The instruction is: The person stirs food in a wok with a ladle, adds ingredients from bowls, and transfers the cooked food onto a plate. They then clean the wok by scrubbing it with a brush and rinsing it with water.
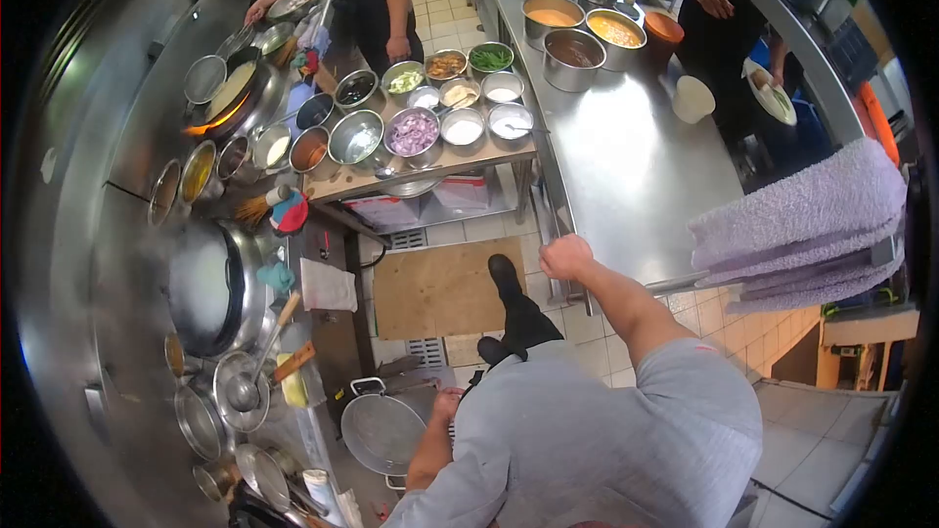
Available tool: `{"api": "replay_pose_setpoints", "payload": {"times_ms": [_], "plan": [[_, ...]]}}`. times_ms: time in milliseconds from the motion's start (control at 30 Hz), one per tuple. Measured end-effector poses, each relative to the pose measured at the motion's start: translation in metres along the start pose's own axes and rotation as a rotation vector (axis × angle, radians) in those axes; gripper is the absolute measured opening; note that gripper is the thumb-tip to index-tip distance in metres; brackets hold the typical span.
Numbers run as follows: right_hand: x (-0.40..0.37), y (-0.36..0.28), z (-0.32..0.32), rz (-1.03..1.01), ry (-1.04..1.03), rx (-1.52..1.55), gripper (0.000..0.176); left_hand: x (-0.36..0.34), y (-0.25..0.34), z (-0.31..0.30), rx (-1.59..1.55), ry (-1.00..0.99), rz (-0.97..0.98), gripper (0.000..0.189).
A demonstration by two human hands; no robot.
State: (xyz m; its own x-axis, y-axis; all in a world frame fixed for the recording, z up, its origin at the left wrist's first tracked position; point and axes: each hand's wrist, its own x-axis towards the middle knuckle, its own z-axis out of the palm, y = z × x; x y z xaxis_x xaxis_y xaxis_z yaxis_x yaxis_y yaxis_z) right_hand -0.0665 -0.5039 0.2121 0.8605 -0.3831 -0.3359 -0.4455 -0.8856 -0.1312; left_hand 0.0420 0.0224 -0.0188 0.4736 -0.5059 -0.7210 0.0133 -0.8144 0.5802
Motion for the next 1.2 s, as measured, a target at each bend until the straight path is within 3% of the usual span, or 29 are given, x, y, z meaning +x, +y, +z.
{"api": "replay_pose_setpoints", "payload": {"times_ms": [100, 200, 300, 400, 467, 567, 600, 700, 800, 867, 900, 1000, 1033, 1100, 1200], "plan": [[-0.001, -0.002, -0.003, 0.003, 0.026, 0.018, 0.029, 0.016, -0.005, -0.009, 0.067, 0.019, 0.029, 0.033], [0.001, -0.001, -0.005, 0.002, 0.050, 0.034, 0.031, 0.049, -0.030, -0.008, -0.115, 0.067, -0.044, 0.034], [0.001, -0.004, -0.007, 0.016, 0.011, 0.024, 0.031, 0.080, -0.057, -0.014, 0.020, 0.012, 0.071, 0.033], [0.010, -0.001, -0.003, 0.028, -0.096, -0.023, 0.031, 0.057, -0.002, -0.034, -0.014, 0.057, -0.146, 0.029], [0.021, 0.006, 0.017, 0.028, -0.173, -0.049, 0.029, 0.053, 0.010, -0.042, -0.041, 0.076, -0.087, 0.028], [0.030, 0.002, 0.020, 0.106, -0.066, 0.077, 0.028, 0.065, -0.003, -0.046, -0.048, 0.117, -0.029, 0.029], [0.036, -0.005, 0.011, 0.155, -0.115, 0.181, 0.026, 0.068, -0.006, -0.048, -0.050, 0.136, -0.018, 0.030], [0.076, -0.001, 0.048, 0.101, -0.133, 0.272, 0.025, 0.070, -0.005, -0.075, 0.518, 0.041, 0.462, 0.032], [0.125, -0.003, 0.075, 0.082, -0.216, 0.333, 0.025, 0.068, 0.032, -0.085, 0.142, 0.121, 0.016, 0.029], [0.163, 0.001, 0.108, 0.109, -0.228, 0.400, 0.028, 0.062, 0.089, -0.101, -0.228, 0.155, -0.352, 0.027], [0.184, 0.004, 0.132, 0.113, -0.219, 0.435, 0.029, 0.067, 0.095, -0.104, -0.090, 0.204, -0.187, 0.027], [0.244, 0.001, 0.173, -0.218, -0.563, 0.356, 0.034, 0.076, 0.118, -0.097, 0.081, 0.496, 0.083, 0.026], [0.250, -0.023, 0.155, -0.184, -0.638, 0.509, 0.036, 0.075, 0.136, -0.098, 0.054, 0.481, 0.026, 0.025], [0.265, -0.052, 0.134, -0.305, -0.739, 0.508, 0.037, 0.062, 0.188, -0.114, 0.010, 0.426, -0.058, 0.025], [0.298, -0.063, 0.158, -0.781, -0.755, 0.066, 0.035, 0.056, 0.214, -0.125, -0.009, 0.482, -0.063, 0.027]]}}
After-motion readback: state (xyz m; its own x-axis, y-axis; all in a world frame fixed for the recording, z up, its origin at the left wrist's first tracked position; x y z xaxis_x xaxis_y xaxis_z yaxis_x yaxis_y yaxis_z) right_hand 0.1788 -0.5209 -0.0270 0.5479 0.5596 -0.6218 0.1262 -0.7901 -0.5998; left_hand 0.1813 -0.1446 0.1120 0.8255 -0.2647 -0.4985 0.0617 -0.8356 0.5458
